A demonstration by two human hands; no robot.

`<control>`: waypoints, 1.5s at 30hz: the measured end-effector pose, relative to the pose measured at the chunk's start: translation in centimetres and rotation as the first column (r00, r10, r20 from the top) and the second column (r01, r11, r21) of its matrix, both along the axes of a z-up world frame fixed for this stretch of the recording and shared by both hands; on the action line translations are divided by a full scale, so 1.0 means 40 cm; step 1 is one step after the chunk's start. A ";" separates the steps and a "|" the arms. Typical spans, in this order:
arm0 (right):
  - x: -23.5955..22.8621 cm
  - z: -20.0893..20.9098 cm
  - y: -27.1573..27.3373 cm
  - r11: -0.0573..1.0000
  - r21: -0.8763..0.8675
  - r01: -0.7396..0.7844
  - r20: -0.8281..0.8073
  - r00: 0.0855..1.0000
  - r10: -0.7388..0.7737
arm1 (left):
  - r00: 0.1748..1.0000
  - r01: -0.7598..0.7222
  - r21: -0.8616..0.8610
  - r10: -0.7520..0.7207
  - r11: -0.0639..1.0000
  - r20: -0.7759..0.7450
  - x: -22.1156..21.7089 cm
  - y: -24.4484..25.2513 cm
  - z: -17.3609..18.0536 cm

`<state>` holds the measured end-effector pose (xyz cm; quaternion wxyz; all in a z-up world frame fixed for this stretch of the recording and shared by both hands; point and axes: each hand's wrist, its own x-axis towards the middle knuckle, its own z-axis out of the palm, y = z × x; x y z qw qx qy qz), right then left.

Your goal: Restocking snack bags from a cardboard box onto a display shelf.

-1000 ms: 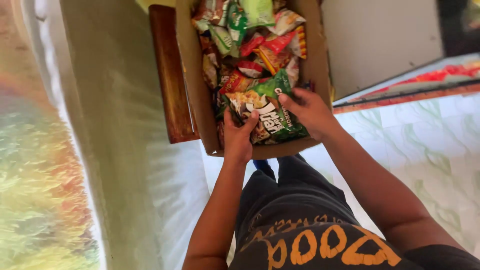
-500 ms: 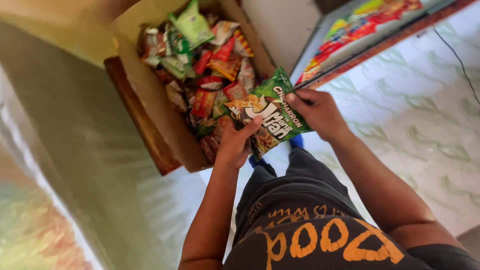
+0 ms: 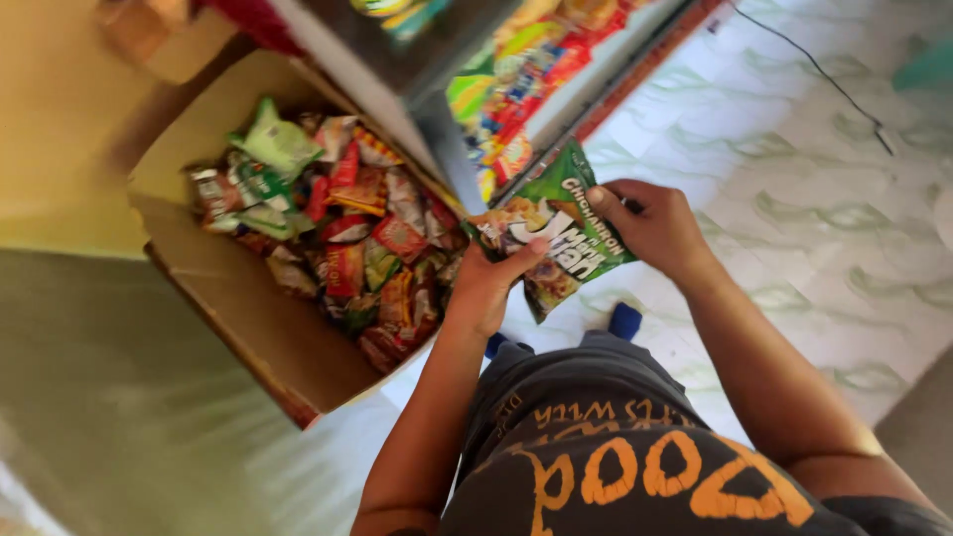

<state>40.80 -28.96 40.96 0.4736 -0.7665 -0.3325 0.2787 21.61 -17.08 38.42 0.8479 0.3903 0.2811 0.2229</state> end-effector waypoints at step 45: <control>0.937 -0.125 -0.318 0.854 0.213 0.475 -0.766 0.624 -0.156 | 0.963 0.251 0.159 -0.231 0.955 -0.136 1.026 -0.140 -0.095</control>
